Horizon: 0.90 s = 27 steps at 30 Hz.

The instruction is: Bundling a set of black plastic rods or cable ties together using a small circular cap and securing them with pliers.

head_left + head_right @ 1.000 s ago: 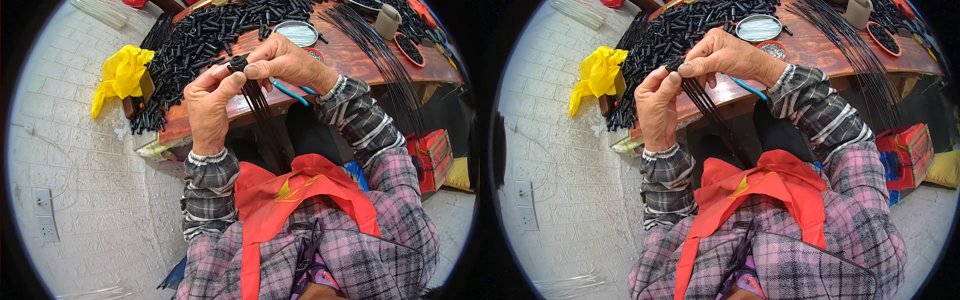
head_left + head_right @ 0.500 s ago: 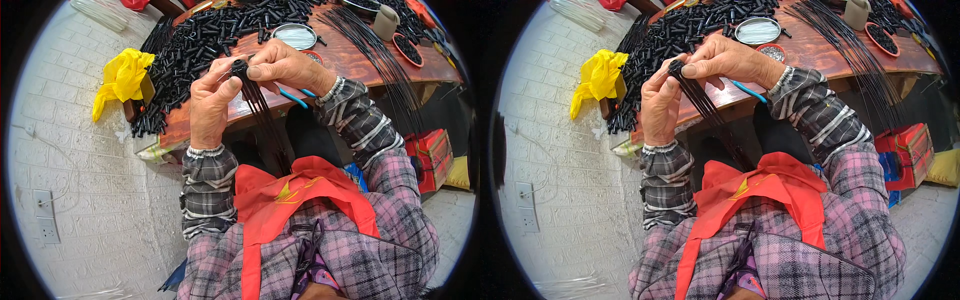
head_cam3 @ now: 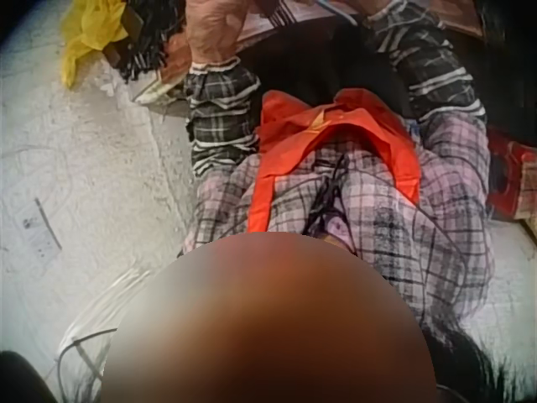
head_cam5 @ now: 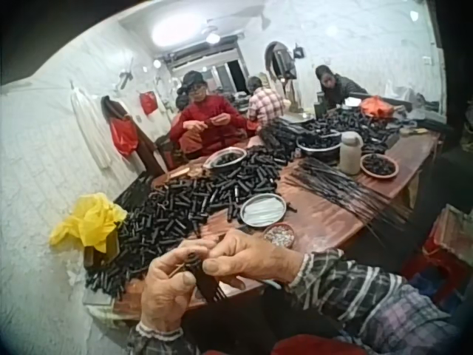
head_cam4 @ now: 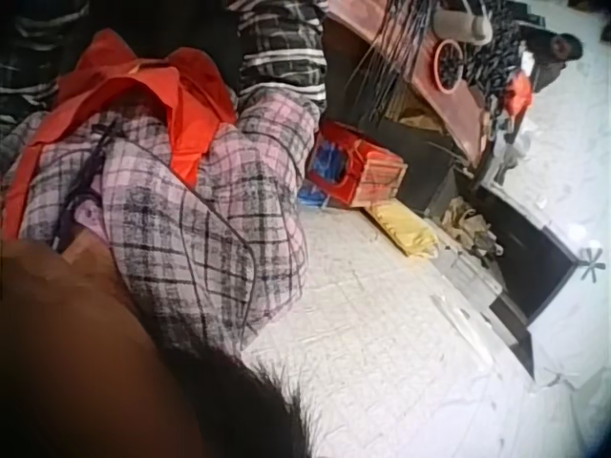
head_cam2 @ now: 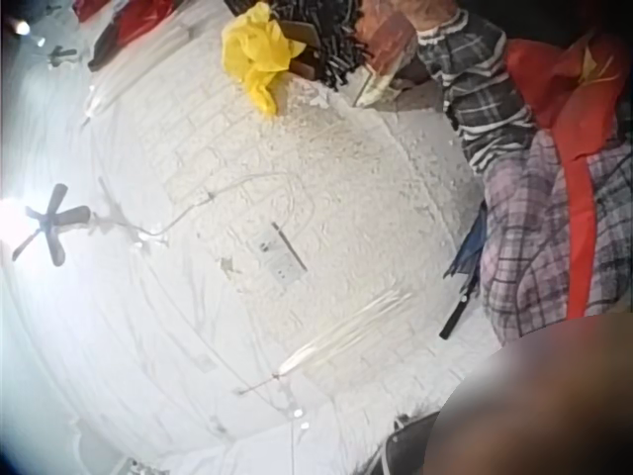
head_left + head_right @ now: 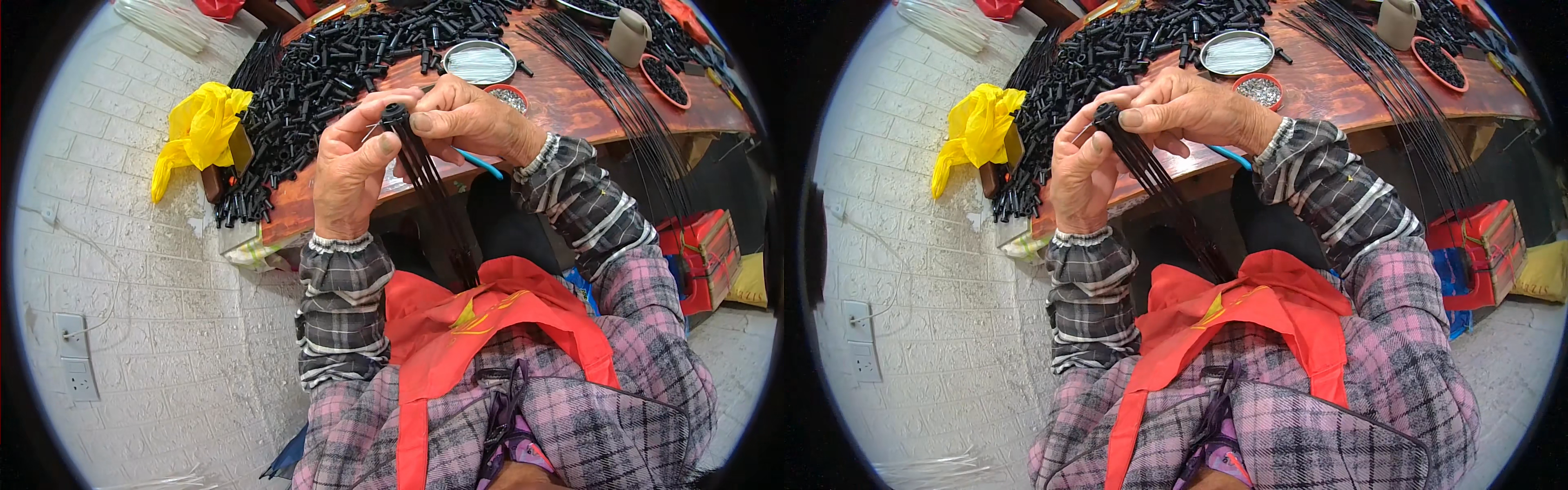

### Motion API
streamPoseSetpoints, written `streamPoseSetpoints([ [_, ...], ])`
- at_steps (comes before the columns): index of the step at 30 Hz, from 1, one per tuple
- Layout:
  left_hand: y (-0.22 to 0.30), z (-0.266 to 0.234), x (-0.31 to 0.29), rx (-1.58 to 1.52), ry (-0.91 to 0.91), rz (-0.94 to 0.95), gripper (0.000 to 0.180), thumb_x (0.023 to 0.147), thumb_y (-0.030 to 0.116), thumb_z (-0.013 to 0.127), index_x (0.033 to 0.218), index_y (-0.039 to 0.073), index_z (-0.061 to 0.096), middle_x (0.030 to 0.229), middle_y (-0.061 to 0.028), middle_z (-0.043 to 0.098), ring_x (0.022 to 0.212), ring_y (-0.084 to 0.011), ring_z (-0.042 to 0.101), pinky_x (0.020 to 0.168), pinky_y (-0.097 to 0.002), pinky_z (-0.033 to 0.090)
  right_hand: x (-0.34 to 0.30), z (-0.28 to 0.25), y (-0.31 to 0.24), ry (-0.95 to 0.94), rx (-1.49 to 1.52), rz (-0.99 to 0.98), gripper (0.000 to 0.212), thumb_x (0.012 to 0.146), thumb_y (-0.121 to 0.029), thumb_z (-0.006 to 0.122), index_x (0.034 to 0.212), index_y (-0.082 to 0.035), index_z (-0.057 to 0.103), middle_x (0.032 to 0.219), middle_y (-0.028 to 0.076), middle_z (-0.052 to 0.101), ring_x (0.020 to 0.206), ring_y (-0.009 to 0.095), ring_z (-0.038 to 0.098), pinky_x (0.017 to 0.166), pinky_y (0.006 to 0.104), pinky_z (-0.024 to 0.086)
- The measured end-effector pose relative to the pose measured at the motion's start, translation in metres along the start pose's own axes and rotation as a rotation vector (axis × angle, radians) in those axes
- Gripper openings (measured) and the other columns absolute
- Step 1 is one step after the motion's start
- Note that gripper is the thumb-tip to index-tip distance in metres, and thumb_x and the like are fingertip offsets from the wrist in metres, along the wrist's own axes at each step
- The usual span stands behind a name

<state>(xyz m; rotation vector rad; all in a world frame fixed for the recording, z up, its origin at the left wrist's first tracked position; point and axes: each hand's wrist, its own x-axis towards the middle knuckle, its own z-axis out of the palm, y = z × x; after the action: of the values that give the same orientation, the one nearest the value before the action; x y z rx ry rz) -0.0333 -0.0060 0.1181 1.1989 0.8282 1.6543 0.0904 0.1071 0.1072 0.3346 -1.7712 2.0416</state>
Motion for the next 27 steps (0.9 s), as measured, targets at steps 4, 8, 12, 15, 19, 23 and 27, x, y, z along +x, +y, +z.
streamPoseSetpoints([
  [4,0.004,-0.001,0.005,0.015,-0.061,-0.007,0.034,0.070,0.012,0.066,0.100,-0.002,0.058,0.106,-0.0132,0.052,0.098,-0.0187,0.049,0.084,-0.0275,0.040,0.003,-0.011,0.005,-0.095,-0.027,0.014,0.040,0.081,-0.035,0.055,0.066,0.001,0.060,0.051,0.003,0.050,0.040,0.008,0.045,0.036,0.0176,0.032],
  [8,0.014,-0.005,0.009,0.032,-0.043,-0.012,0.030,0.071,0.010,0.065,0.097,-0.003,0.059,0.106,-0.0136,0.052,0.097,-0.0181,0.049,0.081,-0.0268,0.042,0.013,-0.011,0.007,-0.049,-0.018,0.001,0.038,0.082,-0.033,0.054,0.068,0.001,0.060,0.054,0.004,0.052,0.040,0.008,0.045,0.036,0.0179,0.033],
  [12,0.024,-0.001,0.010,0.101,0.068,0.033,0.024,0.071,0.006,0.063,0.093,-0.004,0.061,0.097,-0.0122,0.057,0.081,-0.0141,0.054,0.067,-0.0235,0.045,0.018,-0.004,-0.004,-0.057,0.015,0.028,0.030,0.083,-0.027,0.054,0.074,0.001,0.062,0.059,0.005,0.056,0.041,0.007,0.046,0.037,0.0186,0.034],
  [15,0.024,0.014,-0.001,0.125,0.259,0.046,0.022,0.071,0.005,0.063,0.090,-0.005,0.061,0.086,-0.0095,0.061,0.067,-0.0100,0.054,0.057,-0.0208,0.044,0.007,0.012,-0.007,0.019,-0.205,0.099,0.022,0.080,-0.019,0.052,0.080,0.001,0.063,0.059,0.002,0.056,0.042,0.006,0.046,0.039,0.0183,0.035],
  [19,0.064,0.031,0.008,0.125,0.444,0.209,0.014,0.070,-0.005,0.062,0.083,-0.003,0.057,0.077,-0.0087,0.061,0.066,-0.0115,0.059,0.060,-0.0205,0.047,0.015,0.041,-0.013,0.013,-0.460,0.093,0.024,0.069,-0.013,0.065,0.090,-0.003,0.061,0.066,-0.003,0.057,0.059,0.005,0.052,0.052,0.0204,0.042],
  [23,0.080,0.047,0.005,0.184,0.500,0.294,0.017,0.070,-0.007,0.062,0.084,-0.002,0.054,0.077,-0.0082,0.060,0.066,-0.0128,0.059,0.062,-0.0226,0.048,0.021,0.065,-0.020,0.246,-0.850,0.104,0.018,0.070,-0.009,0.063,0.085,-0.001,0.059,0.063,0.008,0.056,0.061,0.013,0.054,0.057,0.0270,0.042],
  [27,0.041,0.035,-0.002,0.192,0.390,0.303,0.021,0.071,-0.004,0.062,0.089,0.000,0.051,0.080,-0.0078,0.057,0.064,-0.0124,0.058,0.058,-0.0220,0.048,0.010,0.026,0.016,0.117,-0.627,-0.080,0.021,0.066,-0.014,0.063,0.066,0.004,0.053,0.049,0.014,0.042,0.044,0.020,0.043,0.047,0.0329,0.035],
])
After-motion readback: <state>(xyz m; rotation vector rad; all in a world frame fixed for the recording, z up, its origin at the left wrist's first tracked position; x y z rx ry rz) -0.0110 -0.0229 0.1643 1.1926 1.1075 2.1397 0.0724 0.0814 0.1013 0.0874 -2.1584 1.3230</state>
